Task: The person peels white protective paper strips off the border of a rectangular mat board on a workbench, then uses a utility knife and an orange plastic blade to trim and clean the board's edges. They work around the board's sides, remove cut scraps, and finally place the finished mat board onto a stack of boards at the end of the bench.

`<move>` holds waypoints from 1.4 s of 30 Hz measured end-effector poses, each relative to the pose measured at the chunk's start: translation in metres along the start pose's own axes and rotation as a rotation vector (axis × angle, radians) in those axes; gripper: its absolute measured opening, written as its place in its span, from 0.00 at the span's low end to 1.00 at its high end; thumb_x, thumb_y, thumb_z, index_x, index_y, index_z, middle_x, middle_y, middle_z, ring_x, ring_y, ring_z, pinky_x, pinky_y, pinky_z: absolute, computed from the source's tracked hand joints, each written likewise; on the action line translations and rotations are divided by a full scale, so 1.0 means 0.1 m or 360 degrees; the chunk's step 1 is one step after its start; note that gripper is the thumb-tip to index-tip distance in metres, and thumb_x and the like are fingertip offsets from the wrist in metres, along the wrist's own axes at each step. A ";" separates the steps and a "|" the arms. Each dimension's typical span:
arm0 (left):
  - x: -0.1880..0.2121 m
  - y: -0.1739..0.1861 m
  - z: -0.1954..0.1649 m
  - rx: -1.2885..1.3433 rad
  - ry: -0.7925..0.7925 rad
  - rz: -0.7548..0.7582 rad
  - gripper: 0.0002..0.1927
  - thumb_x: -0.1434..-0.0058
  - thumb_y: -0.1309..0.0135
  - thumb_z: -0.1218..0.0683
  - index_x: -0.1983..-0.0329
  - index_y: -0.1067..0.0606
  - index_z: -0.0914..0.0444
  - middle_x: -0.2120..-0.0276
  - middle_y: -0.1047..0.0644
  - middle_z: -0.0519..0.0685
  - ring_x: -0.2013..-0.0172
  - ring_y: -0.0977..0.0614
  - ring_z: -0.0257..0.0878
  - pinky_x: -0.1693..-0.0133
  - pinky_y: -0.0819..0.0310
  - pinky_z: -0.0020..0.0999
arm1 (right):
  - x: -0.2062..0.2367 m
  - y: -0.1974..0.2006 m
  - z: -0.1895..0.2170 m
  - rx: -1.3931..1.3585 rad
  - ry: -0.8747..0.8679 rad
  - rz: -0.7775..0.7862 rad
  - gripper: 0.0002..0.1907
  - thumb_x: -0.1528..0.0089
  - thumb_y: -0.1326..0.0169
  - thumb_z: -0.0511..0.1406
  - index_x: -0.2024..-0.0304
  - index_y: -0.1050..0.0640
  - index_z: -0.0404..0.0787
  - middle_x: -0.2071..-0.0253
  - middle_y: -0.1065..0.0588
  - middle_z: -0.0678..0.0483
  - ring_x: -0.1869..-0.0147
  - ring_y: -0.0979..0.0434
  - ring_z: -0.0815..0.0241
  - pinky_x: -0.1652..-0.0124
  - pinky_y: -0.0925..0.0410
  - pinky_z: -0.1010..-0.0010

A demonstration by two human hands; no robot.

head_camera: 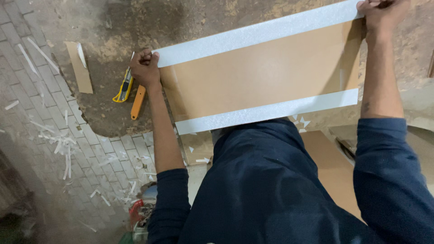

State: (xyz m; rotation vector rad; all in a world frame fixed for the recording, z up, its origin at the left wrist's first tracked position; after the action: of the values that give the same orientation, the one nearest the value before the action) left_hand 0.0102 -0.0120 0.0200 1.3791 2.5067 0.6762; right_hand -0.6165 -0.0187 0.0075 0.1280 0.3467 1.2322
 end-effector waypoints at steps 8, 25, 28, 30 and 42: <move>-0.06 -0.02 0.06 -0.0153 -0.0233 -0.0044 0.09 0.49 0.28 0.63 0.67 0.18 0.66 0.74 0.22 0.44 0.75 0.26 0.29 0.70 0.29 0.25 | 0.38 -0.65 0.19 0.1523 0.0537 -0.0129 0.40 0.34 0.41 0.31 0.22 0.42 0.33 0.24 0.41 0.36 0.20 0.44 0.38 0.26 0.46 0.48; -0.05 -0.04 0.08 -0.0141 -0.0289 -0.0057 0.09 0.50 0.28 0.63 0.67 0.17 0.65 0.70 0.19 0.49 0.73 0.19 0.35 0.69 0.23 0.30 | 0.56 -0.28 0.06 0.1440 0.0147 0.0751 0.52 0.30 0.69 0.66 0.21 0.41 0.32 0.19 0.47 0.45 0.18 0.62 0.36 0.29 0.70 0.36; -0.03 -0.06 0.02 -0.0186 -0.0454 0.0004 0.07 0.46 0.31 0.62 0.65 0.18 0.65 0.66 0.17 0.48 0.70 0.17 0.33 0.65 0.22 0.28 | 0.49 -0.01 0.03 0.1482 -0.0118 0.0631 0.47 0.28 0.72 0.64 0.23 0.41 0.35 0.19 0.48 0.47 0.17 0.65 0.37 0.26 0.72 0.37; 0.09 -0.14 -0.13 -0.0692 -0.1014 -0.0460 0.10 0.49 0.35 0.64 0.65 0.20 0.60 0.64 0.20 0.50 0.64 0.18 0.42 0.60 0.24 0.34 | 0.49 -0.04 0.04 0.1493 0.0029 0.0598 0.45 0.24 0.67 0.61 0.23 0.40 0.30 0.18 0.49 0.42 0.18 0.64 0.32 0.28 0.72 0.35; 1.80 -2.09 -1.43 -0.0887 -0.1265 0.1488 0.39 0.30 0.51 0.46 0.23 0.52 0.63 0.23 0.51 0.51 0.23 0.50 0.47 0.26 0.56 0.53 | 0.75 -0.76 0.19 0.1244 0.0090 0.0876 0.31 0.26 0.59 0.45 0.24 0.37 0.36 0.19 0.45 0.44 0.15 0.52 0.44 0.24 0.65 0.40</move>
State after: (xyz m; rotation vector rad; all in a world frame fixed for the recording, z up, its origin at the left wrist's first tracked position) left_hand -0.2988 0.0010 0.0520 1.9879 0.9175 0.6777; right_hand -0.5203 0.0277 -0.0106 0.9093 0.8717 1.5809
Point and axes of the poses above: each hand's wrist, its own x-axis away from the middle knuckle, its own y-axis out of the back of the hand, z = x × y, the point moved 1 cm from there along -x, towards the middle knuckle
